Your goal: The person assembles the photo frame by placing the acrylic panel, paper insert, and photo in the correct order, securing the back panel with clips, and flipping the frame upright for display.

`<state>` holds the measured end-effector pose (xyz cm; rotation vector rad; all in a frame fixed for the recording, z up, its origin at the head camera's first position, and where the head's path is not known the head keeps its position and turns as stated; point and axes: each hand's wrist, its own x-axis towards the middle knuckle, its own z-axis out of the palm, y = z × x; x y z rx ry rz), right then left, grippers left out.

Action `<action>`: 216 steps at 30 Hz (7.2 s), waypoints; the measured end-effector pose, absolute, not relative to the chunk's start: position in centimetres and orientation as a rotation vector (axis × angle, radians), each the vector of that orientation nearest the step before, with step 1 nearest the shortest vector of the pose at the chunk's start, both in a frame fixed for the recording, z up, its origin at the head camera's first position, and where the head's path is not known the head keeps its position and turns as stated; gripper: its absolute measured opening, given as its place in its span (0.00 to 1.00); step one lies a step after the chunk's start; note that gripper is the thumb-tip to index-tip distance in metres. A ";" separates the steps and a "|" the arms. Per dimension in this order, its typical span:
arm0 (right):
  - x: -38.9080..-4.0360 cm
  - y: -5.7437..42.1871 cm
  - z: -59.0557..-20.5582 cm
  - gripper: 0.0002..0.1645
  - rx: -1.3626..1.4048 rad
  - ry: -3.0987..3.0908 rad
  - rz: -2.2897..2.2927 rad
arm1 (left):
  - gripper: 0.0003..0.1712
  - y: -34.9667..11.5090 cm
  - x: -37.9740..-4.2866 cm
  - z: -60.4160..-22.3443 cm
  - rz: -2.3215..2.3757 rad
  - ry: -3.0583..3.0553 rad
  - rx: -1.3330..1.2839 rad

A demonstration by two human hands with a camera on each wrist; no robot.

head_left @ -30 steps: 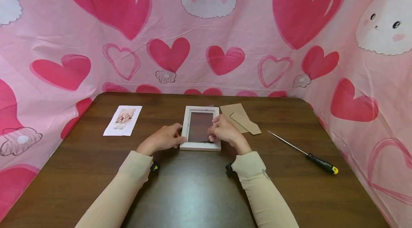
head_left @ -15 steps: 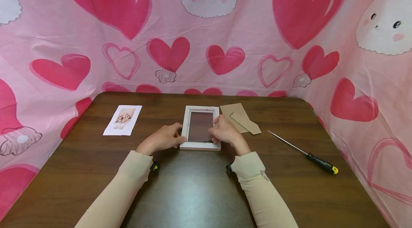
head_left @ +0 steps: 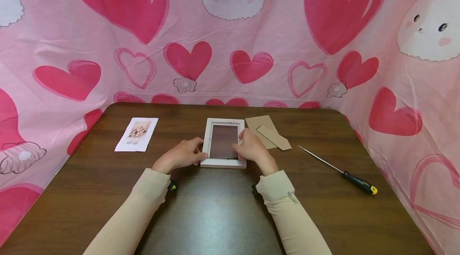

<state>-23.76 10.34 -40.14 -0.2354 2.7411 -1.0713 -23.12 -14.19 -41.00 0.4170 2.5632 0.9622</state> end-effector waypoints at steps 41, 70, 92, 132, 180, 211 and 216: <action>-23.7 8.9 -40.5 0.32 -0.303 3.014 -0.657 | 0.29 -14.3 -23.2 -40.9 0.944 2.571 0.431; -23.6 8.7 -40.8 0.29 -0.404 2.981 -0.507 | 0.30 -14.2 -23.1 -40.9 0.911 2.585 0.420; -23.6 8.8 -40.7 0.29 -0.403 2.961 -0.506 | 0.30 -14.1 -23.0 -40.8 0.911 2.596 0.422; -25.0 12.9 -41.3 0.23 -0.205 2.609 -1.138 | 0.31 -14.2 -23.1 -41.0 0.932 2.592 0.447; -24.8 12.9 -41.4 0.24 -0.177 2.574 -1.189 | 0.52 -28.7 -26.6 -40.2 0.415 2.851 0.006; -24.8 13.0 -41.6 0.23 -0.181 2.588 -1.178 | 0.38 -25.9 -26.7 -40.1 0.574 3.255 0.184; -24.9 13.0 -41.7 0.23 -0.171 2.583 -1.175 | 0.35 -25.3 -27.0 -39.4 0.747 3.282 0.116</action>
